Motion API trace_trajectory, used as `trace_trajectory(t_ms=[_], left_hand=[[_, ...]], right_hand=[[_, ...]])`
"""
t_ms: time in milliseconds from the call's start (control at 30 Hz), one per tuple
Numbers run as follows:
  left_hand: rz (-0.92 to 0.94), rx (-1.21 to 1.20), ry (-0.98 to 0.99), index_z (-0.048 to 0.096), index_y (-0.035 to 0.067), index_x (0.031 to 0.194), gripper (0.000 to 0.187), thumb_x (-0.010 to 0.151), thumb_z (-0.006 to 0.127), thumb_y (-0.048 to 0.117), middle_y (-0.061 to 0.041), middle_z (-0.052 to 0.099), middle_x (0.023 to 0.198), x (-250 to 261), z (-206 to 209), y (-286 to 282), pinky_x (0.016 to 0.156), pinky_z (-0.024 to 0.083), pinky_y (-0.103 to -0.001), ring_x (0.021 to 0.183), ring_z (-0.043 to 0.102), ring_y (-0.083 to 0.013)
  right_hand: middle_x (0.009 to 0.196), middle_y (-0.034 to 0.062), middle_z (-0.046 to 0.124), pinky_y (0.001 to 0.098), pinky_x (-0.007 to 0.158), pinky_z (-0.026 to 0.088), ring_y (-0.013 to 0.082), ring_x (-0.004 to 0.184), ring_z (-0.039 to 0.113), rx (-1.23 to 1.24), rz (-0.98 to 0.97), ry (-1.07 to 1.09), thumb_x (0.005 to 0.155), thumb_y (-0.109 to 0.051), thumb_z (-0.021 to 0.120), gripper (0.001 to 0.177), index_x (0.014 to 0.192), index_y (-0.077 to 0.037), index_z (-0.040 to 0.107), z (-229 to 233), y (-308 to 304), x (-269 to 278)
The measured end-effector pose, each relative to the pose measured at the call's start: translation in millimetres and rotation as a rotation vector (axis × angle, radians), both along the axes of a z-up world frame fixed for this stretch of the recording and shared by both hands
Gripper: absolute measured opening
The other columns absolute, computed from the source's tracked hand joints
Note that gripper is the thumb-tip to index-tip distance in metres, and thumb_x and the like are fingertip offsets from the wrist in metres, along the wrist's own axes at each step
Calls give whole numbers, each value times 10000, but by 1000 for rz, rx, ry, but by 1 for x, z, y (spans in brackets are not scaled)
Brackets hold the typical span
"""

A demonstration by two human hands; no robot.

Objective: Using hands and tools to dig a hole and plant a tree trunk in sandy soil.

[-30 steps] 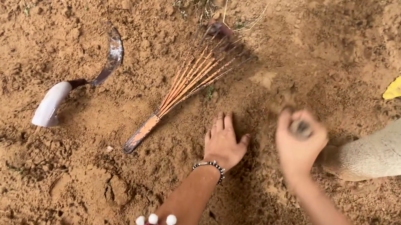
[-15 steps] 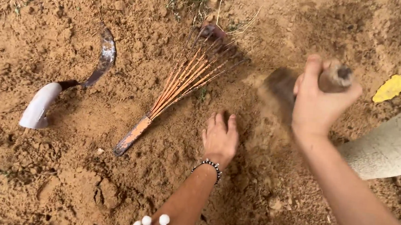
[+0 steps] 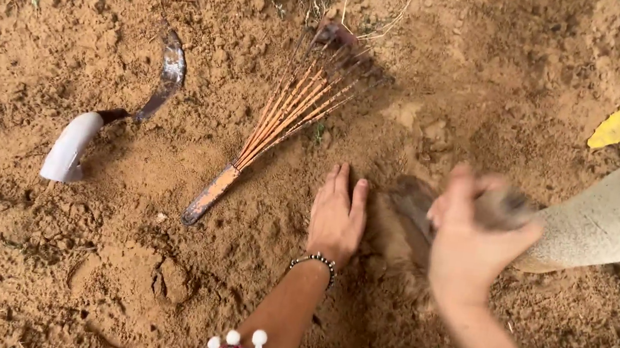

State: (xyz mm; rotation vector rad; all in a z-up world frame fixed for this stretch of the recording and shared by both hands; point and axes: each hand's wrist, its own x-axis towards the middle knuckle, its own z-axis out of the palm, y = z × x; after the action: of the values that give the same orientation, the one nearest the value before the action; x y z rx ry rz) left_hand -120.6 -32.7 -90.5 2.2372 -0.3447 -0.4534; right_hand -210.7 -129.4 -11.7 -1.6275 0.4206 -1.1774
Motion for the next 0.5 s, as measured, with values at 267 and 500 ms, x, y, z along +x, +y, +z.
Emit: trace_trajectory(t_ms=[267,500], left_hand=[[-21,19,44,211,71,1569,689,1019,238,486,-109,201,1651,15,0,-2,1245,135,-389,1527,204,-241],[-61,39,-41,231,68,1563,670,1015,283,450,-111,210,1649,7,-11,3,1243,127,-388,1515,213,-244]], right_hand=[[793,26,554,258,503,458,94,572,514,137,180,-169,1050,-152,724,378,1038,-49,361,6,-68,89],[829,18,571,239,499,489,83,579,522,458,-16,-110,968,-62,754,481,1215,-69,342,-63,-64,26]])
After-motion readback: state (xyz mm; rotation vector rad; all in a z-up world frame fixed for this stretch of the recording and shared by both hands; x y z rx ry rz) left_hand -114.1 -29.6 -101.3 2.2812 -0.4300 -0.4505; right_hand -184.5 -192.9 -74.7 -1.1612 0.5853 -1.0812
